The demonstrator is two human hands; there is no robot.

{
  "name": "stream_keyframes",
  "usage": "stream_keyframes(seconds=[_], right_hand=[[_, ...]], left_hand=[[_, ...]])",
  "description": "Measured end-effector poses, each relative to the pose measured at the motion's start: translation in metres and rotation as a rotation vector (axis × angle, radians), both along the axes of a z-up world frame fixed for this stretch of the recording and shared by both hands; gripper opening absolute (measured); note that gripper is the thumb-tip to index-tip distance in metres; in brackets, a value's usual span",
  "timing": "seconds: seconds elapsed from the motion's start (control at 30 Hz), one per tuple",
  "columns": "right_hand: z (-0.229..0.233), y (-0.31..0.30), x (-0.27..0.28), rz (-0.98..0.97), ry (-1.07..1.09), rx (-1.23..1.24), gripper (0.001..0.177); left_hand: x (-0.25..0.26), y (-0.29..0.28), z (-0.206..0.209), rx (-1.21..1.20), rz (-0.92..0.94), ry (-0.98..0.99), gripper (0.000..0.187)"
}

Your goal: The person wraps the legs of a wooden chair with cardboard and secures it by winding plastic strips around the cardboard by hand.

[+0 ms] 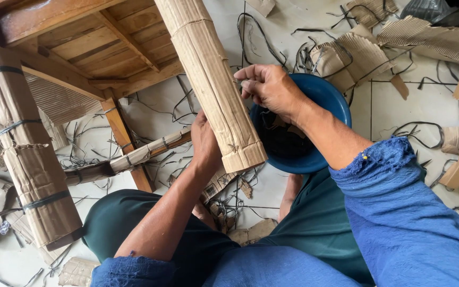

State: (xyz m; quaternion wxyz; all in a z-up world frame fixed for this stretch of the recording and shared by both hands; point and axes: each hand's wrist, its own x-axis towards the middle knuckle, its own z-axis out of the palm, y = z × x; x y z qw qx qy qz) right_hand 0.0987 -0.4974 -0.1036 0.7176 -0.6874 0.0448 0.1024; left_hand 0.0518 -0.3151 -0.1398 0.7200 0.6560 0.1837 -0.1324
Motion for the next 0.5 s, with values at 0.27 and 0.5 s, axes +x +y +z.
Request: stream_keyframes(seconds=[0.27, 0.5], right_hand=[[0.037, 0.028, -0.014, 0.088, 0.087, 0.082, 0.011], [0.06, 0.03, -0.018, 0.134, 0.074, -0.012, 0.015]], left_hand=[[0.01, 0.009, -0.001, -0.126, 0.013, -0.016, 0.042], [0.024, 0.004, 0.019, -0.307, 0.045, -0.065, 0.033]])
